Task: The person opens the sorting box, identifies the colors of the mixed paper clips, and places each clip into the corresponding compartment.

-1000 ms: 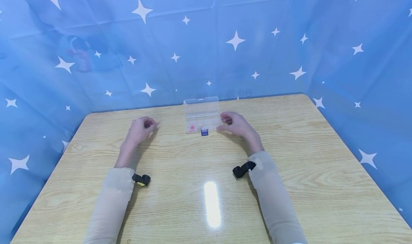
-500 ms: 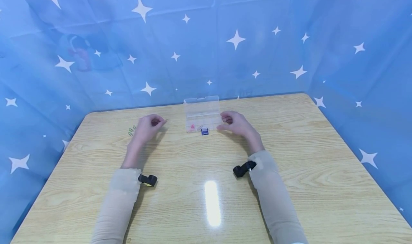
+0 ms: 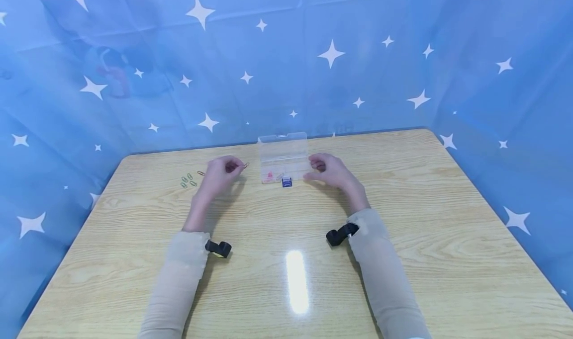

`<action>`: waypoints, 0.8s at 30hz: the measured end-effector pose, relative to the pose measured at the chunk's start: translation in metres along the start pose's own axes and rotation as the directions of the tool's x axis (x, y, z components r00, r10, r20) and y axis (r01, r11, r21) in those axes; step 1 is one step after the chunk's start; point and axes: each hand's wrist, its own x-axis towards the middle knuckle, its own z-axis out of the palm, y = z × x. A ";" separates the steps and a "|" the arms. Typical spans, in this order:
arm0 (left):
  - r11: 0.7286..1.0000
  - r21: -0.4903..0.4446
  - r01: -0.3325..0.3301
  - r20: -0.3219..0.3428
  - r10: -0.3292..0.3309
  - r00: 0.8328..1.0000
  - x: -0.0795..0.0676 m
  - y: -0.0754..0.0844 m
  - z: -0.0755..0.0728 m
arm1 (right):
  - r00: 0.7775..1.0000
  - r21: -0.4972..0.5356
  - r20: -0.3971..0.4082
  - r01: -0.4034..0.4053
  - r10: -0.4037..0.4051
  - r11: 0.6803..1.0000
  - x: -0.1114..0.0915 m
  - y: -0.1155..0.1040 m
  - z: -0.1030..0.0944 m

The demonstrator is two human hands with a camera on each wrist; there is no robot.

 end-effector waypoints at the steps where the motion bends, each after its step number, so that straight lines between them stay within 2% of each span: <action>1: 1.000 -0.004 -0.004 0.001 0.004 1.000 0.001 0.002 0.002 | 1.000 0.002 0.001 0.002 -0.002 1.000 0.000 0.000 0.000; 9: 0.998 -0.048 -0.037 0.012 0.038 0.999 0.007 0.013 0.014 | 1.000 0.040 -0.012 -0.005 0.005 0.999 -0.001 -0.005 0.000; 16: 0.996 -0.067 -0.064 0.023 0.065 0.998 0.011 0.024 0.026 | 1.000 0.045 0.016 -0.003 0.002 0.999 -0.017 -0.040 -0.007; 23: 0.997 -0.064 -0.045 0.052 0.048 0.997 0.013 0.036 0.035 | 1.000 0.018 -0.013 -0.014 0.015 1.000 -0.001 -0.005 0.001; 24: 0.997 -0.064 -0.042 0.059 0.046 0.997 0.013 0.037 0.037 | 1.000 0.011 -0.014 -0.015 0.015 1.000 -0.001 -0.005 0.001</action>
